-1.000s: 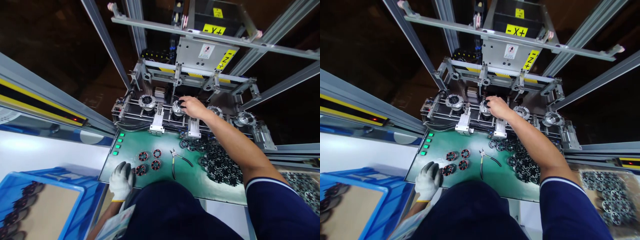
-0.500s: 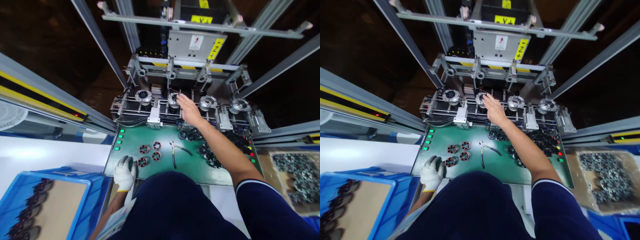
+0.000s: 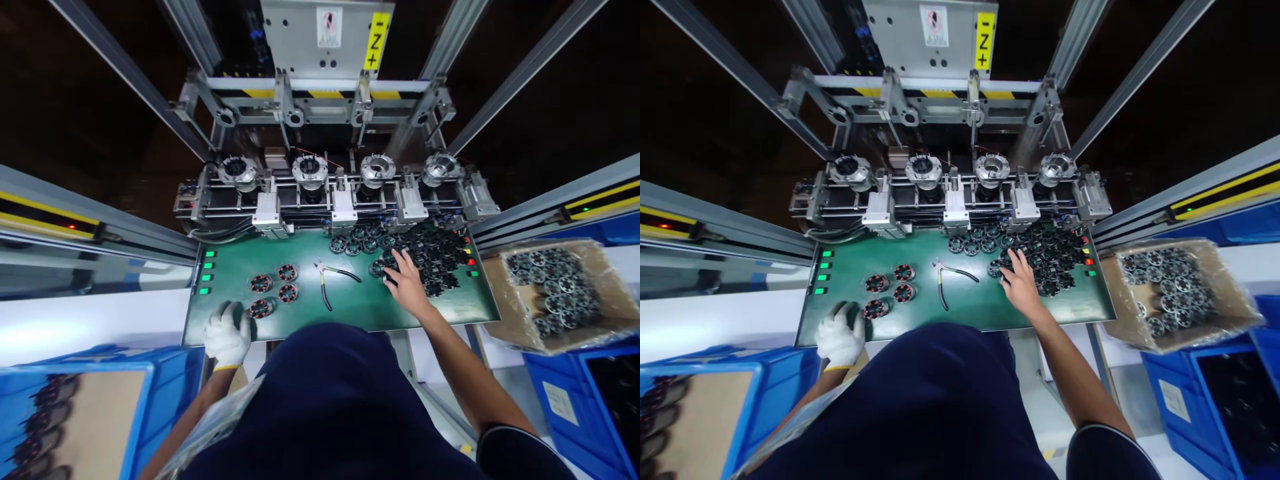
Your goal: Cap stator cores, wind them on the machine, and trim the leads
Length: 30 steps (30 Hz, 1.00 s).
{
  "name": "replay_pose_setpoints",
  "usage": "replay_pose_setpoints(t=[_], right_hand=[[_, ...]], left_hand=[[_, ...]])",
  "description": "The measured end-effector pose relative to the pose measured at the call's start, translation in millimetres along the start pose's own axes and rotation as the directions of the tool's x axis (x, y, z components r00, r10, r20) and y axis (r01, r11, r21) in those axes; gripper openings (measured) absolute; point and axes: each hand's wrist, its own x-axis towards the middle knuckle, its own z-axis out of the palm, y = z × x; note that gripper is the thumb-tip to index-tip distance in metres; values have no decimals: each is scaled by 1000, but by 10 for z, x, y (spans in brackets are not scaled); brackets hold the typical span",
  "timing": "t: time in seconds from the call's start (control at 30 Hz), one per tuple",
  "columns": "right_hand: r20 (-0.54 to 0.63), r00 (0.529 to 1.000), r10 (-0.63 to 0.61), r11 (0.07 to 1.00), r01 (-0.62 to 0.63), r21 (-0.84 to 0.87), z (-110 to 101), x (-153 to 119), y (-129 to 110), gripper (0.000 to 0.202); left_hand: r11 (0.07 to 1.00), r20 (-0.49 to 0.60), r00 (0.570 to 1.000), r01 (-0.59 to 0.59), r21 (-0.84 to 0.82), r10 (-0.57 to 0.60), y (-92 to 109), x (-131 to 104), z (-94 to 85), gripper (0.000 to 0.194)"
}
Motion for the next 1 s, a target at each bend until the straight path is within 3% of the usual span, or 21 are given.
replay_pose_setpoints(t=[0.17, 0.33, 0.47, 0.57, 0.67, 0.73, 1.0], right_hand=[[71, 994, 79, 994, -84, 76, 162, 74, -168, 21], [32, 998, 56, 974, -62, 220, 35, 314, -367, 20], [-15, 1000, -11, 932, 15, 363, -355, 1039, -337, 42], [-61, 995, -73, 914, 92, 396, -735, 1825, -205, 38], [-69, 985, -155, 931, 169, 322, -977, 2454, -69, 21], [-27, 977, -212, 949, 212, 232, -1012, 2690, -10, 14], [218, 931, -292, 945, 316, -82, -892, 2903, 63, 22]], left_hand=[[999, 8, 1000, -16, 32, 15, -15, 4, -2, 46], [999, -34, 999, -30, 25, 31, -41, 16, 4, 45], [999, -56, 998, -41, 27, 42, -54, 27, 15, 42], [998, -61, 997, -37, 48, 40, -62, 36, 12, 40], [997, -51, 997, -54, 63, 57, -70, 50, 3, 37], [995, -41, 997, -68, 70, 70, -75, 59, -3, 36], [992, 2, 997, -77, 100, 77, -90, 65, -16, 37]])
